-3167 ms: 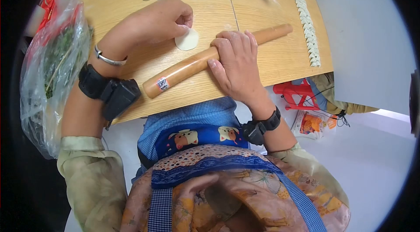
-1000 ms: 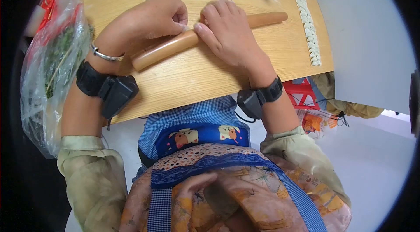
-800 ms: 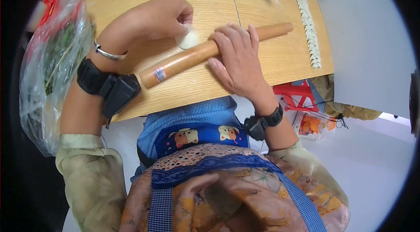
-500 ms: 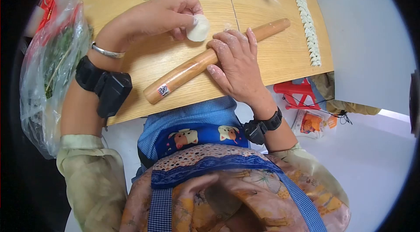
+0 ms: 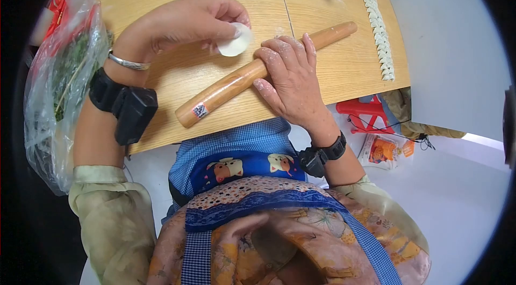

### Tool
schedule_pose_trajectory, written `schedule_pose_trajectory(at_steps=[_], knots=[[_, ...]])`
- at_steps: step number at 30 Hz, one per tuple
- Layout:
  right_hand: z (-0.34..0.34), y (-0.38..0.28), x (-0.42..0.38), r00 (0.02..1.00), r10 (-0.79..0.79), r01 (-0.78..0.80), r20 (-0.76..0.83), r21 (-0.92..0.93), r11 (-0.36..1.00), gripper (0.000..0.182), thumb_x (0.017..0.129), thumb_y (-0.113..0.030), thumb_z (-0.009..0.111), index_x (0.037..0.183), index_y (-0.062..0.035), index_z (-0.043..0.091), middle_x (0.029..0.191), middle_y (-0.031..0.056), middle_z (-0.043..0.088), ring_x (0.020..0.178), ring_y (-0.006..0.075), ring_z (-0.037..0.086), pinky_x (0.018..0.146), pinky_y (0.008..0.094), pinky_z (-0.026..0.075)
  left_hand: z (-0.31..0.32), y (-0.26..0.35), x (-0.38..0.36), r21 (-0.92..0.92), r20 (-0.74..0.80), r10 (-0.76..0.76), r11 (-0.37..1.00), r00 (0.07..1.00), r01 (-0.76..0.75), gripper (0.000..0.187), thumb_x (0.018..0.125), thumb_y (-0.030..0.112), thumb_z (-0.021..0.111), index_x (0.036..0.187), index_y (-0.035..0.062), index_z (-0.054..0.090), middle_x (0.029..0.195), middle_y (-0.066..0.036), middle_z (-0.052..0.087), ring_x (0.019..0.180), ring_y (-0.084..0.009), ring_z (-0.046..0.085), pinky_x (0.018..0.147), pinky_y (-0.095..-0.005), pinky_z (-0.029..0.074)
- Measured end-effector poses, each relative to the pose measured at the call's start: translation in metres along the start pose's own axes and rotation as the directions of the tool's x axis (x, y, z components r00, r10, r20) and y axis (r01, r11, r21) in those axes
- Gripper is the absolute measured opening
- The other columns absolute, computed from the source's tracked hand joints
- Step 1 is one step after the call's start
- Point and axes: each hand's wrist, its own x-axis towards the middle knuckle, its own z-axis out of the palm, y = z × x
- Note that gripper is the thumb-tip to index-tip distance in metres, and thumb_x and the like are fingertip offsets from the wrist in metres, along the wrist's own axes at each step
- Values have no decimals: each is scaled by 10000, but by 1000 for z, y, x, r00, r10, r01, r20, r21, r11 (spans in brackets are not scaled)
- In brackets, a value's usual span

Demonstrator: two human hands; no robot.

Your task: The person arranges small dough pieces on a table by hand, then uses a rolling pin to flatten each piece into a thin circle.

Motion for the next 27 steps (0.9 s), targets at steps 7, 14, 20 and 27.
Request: schedule_pose_trajectory(at_steps=[7,14,20,27], knots=[[1,1,0,1000,-2,2,-4,-4,1000,442,930,-417,633,1216,-83,592,1240,118,564,1283,342,488,1208,621,194,1,-9,0,534,-154,94,846,984,2,248,802,43,676,1041,-10,632,818,-42,640,762,-145,591,690,-304,508],[-1,-1,1,1000,5,-5,3,-14,1000,445,942,-433,608,1208,-76,599,1260,119,568,1287,340,490,1199,612,206,7,-9,5,455,-66,78,890,995,-40,223,805,18,684,1021,0,630,823,-54,638,762,-141,592,693,-304,508],[5,8,20,999,-50,49,-22,-45,998,532,1002,-417,530,1314,8,596,1413,203,577,1358,377,494,1179,611,249,-2,-12,6,449,-84,124,890,989,-73,169,847,39,680,1002,-2,625,819,-57,633,767,-148,591,704,-312,504],[26,17,68,999,-17,13,-39,-95,995,556,1026,-369,480,1366,63,563,1414,252,578,1374,407,496,1125,609,363,-1,-9,5,509,-101,137,858,985,-67,169,882,68,677,1014,-16,614,843,-94,656,778,-181,600,722,-348,503]])
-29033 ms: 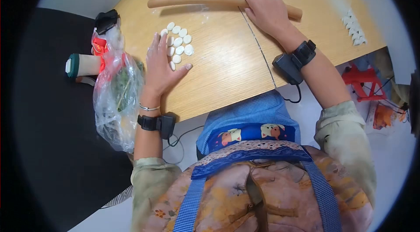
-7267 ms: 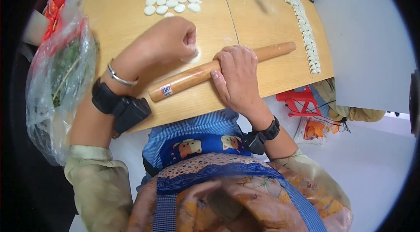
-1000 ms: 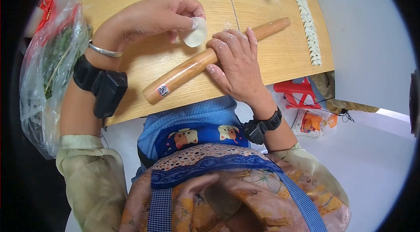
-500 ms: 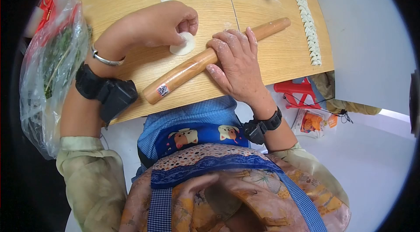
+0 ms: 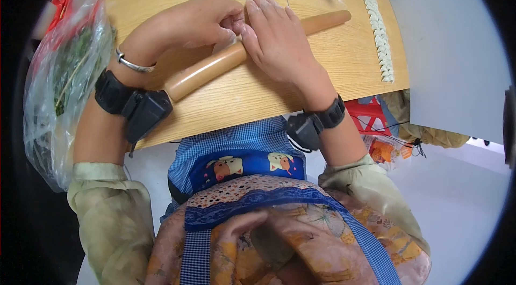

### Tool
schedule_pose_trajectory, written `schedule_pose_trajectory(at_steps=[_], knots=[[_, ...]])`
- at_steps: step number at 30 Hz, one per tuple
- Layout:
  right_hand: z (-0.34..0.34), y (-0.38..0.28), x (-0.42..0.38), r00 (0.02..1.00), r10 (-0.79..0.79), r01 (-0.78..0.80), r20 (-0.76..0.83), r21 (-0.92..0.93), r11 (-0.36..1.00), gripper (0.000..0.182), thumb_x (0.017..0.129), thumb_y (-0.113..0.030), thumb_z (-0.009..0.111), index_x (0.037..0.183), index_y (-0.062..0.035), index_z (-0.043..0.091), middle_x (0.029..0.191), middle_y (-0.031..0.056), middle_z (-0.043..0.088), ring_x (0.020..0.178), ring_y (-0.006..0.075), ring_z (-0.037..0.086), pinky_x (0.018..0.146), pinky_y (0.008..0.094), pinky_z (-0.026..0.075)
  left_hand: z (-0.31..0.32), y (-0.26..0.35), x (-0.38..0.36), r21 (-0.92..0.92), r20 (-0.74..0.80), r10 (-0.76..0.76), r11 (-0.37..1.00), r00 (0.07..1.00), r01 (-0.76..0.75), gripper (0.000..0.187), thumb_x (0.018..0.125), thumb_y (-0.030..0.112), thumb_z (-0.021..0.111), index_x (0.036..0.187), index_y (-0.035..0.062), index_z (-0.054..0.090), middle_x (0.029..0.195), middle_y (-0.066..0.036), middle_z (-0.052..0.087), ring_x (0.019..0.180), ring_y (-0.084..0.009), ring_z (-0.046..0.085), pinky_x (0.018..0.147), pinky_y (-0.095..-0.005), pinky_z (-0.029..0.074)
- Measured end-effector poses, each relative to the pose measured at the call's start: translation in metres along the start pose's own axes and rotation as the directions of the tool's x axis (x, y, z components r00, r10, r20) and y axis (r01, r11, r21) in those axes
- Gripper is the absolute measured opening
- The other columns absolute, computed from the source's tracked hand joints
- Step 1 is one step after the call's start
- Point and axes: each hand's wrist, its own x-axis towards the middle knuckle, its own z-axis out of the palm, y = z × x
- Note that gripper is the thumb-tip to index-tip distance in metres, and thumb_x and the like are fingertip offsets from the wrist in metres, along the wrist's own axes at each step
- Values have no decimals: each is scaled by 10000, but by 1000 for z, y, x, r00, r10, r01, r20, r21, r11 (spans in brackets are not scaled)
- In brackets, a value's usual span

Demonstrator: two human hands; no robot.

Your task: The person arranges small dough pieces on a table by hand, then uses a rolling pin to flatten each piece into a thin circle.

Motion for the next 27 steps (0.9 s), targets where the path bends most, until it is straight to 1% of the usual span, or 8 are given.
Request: schedule_pose_trajectory(at_steps=[2,4,7,9,15,19,22,27], knots=[[9,2,13,999,32,-32,-8,1,1000,559,1025,-359,472,1379,66,553,1429,253,566,1381,400,491,1111,618,379,1,-1,0,30,-4,-10,1000,1000,10,173,886,72,679,1014,-21,609,847,-102,658,778,-186,598,723,-351,504],[10,2,16,999,36,-36,-23,6,999,566,1024,-364,474,1383,67,548,1436,254,558,1382,404,488,1111,621,376,4,-4,1,23,-95,51,999,994,-49,183,888,86,686,1009,-27,609,848,-114,656,781,-186,596,725,-353,501],[6,-2,7,998,42,-42,-46,3,999,582,1021,-370,481,1399,70,529,1459,259,531,1392,414,467,1120,626,356,0,-3,2,16,-2,-40,999,999,40,184,883,83,682,1021,-23,621,861,-103,662,800,-171,602,738,-342,502],[-3,-7,-9,997,45,-46,-55,-6,999,590,1019,-370,485,1411,71,515,1475,263,511,1401,420,450,1129,628,340,0,-2,1,10,-3,-36,999,999,37,173,876,69,675,1017,-20,626,856,-93,664,800,-164,603,738,-336,502],[-29,-20,-64,989,115,-120,88,47,992,661,1002,-397,516,1483,49,440,1529,274,422,1454,442,351,1220,611,144,2,2,1,-3,-4,-67,998,998,67,130,834,45,686,944,-10,645,807,-54,658,751,-139,595,692,-305,498],[-32,-23,-76,987,135,-139,86,34,990,660,998,-401,522,1481,43,445,1524,273,426,1452,439,354,1221,611,137,-1,10,1,67,93,-164,985,982,158,134,813,60,717,908,-8,651,792,-42,656,733,-119,587,662,-284,488],[-31,-22,-75,988,131,-135,81,44,990,657,995,-403,532,1476,37,453,1512,266,440,1448,436,360,1222,610,134,0,9,0,2,96,-123,992,988,124,106,822,42,703,896,-3,642,776,-31,643,728,-110,570,662,-281,478],[-26,-17,-50,997,74,-75,35,38,996,596,994,-378,538,1414,44,512,1469,254,495,1410,420,416,1189,616,225,4,4,1,-48,23,-85,995,996,86,77,844,43,686,875,3,628,746,-12,609,715,-102,539,659,-283,460]])
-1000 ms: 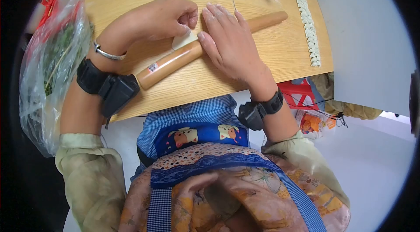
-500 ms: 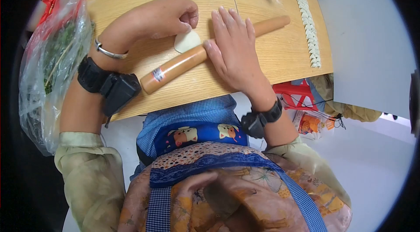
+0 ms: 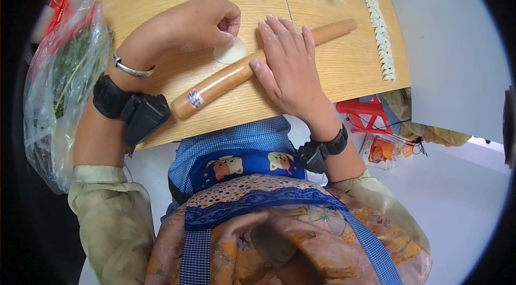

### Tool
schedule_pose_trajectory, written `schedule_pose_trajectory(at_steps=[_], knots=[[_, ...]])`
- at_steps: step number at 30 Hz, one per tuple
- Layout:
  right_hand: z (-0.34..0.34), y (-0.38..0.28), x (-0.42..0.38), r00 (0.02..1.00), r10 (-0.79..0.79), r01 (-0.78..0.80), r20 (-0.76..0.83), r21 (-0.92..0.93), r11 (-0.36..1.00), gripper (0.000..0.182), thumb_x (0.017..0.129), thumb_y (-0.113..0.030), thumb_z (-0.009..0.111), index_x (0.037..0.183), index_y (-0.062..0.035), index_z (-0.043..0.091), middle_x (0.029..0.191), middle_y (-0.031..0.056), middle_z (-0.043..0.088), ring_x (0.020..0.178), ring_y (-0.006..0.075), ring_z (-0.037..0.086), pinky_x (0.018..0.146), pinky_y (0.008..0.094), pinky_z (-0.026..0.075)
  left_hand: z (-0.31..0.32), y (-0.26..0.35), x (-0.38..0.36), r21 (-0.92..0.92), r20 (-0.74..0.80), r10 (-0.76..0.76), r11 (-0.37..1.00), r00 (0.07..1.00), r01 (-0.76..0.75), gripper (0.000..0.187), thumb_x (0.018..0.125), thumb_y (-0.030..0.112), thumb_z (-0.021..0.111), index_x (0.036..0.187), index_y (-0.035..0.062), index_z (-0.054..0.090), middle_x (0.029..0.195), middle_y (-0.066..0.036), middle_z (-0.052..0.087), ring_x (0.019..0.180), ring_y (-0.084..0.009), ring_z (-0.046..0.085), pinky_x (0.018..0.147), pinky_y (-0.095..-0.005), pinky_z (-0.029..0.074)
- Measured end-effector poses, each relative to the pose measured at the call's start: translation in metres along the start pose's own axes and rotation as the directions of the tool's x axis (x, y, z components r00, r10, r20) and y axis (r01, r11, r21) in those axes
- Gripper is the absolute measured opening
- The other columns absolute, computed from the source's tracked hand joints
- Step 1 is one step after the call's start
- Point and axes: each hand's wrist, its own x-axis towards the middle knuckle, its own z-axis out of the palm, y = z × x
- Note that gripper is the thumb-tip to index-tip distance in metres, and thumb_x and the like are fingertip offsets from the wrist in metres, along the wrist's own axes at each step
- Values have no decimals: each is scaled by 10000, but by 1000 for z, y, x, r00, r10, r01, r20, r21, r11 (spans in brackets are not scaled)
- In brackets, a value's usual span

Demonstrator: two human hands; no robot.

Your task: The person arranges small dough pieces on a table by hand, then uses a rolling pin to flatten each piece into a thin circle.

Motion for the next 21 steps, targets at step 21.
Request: schedule_pose_trajectory(at_steps=[21], knots=[[1,0,-10,999,35,-36,37,25,999,618,1007,-377,514,1494,-1,451,1536,235,436,1464,429,342,1224,607,148,-6,-2,0,43,3,-24,999,1000,24,104,854,86,664,895,-10,656,733,-55,619,698,-134,554,652,-310,465]])
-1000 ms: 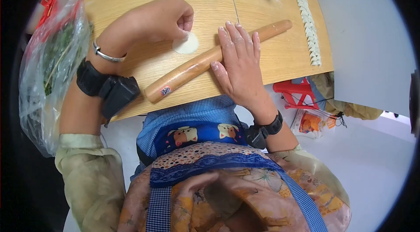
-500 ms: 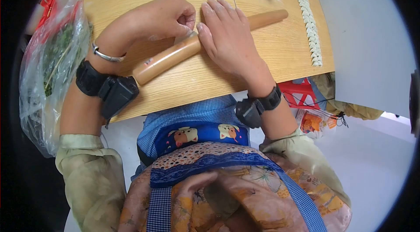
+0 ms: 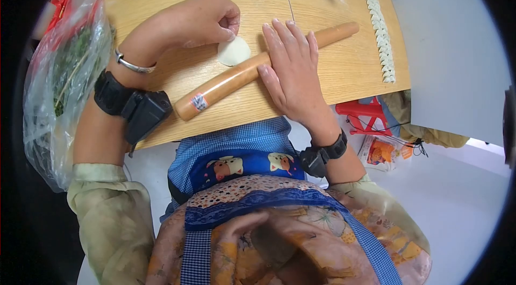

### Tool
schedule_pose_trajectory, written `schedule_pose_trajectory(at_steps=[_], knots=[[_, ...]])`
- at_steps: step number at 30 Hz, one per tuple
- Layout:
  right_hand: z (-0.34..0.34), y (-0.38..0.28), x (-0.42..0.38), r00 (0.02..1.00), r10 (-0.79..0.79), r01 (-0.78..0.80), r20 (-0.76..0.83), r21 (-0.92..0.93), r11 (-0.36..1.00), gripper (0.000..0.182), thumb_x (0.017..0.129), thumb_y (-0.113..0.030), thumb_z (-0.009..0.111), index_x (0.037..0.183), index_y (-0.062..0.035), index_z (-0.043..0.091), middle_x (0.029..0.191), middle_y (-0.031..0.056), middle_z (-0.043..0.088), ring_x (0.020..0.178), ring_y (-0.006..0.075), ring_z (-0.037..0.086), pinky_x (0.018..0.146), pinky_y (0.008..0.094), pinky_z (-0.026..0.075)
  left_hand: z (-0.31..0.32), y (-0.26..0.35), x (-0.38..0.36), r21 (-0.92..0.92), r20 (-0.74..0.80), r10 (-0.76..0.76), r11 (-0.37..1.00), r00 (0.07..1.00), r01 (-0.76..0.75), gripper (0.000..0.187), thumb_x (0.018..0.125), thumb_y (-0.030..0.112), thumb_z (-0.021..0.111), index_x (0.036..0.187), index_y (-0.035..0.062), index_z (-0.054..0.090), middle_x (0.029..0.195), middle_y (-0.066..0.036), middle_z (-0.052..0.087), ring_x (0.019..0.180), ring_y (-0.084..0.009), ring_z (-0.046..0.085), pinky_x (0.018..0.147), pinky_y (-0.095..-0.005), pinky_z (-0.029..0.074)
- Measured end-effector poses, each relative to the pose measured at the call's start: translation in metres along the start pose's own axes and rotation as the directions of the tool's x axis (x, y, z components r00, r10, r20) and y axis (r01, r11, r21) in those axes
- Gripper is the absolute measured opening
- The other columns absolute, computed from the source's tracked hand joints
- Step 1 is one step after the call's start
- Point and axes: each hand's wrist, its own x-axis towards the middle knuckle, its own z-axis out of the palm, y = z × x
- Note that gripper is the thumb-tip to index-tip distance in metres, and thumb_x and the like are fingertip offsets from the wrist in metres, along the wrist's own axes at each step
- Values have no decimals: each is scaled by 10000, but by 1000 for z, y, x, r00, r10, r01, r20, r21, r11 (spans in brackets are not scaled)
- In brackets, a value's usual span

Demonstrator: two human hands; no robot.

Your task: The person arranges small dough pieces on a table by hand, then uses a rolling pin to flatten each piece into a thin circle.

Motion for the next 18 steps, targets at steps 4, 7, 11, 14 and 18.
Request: schedule_pose_trajectory(at_steps=[4,7,11,14,18], knots=[[-4,-2,-14,1000,14,-14,16,-6,1000,641,1006,-395,520,1512,-11,435,1543,237,426,1478,423,324,1234,604,112,3,0,-1,46,-44,23,999,999,-21,109,851,92,668,894,-7,652,729,-51,616,686,-134,555,640,-303,463],[-4,-2,-12,1000,14,-14,18,2,1000,644,1003,-395,526,1512,-11,436,1545,235,425,1474,417,331,1233,604,115,3,0,-1,-15,-47,23,1000,999,-24,111,842,87,681,891,-6,648,731,-53,626,684,-134,560,633,-300,464],[0,-2,-4,1000,5,-5,3,9,1000,652,996,-395,539,1513,-10,436,1544,233,427,1468,411,341,1232,604,122,11,4,-1,53,-123,40,998,992,-33,115,833,83,695,884,-2,638,729,-49,627,682,-135,563,631,-301,467],[2,-3,-1,1000,6,-6,-2,7,1000,658,989,-395,552,1508,-8,440,1531,231,439,1455,408,357,1230,602,132,11,4,1,98,-106,23,995,994,-13,116,828,81,701,869,3,625,710,-35,603,676,-128,552,625,-301,457],[2,-4,-3,1000,-1,1,-18,-6,1000,654,981,-398,568,1496,-11,456,1507,227,458,1440,406,378,1225,606,142,12,4,1,-38,-43,91,995,995,-93,122,864,79,675,896,13,578,725,-16,553,700,-110,505,648,-291,442]])
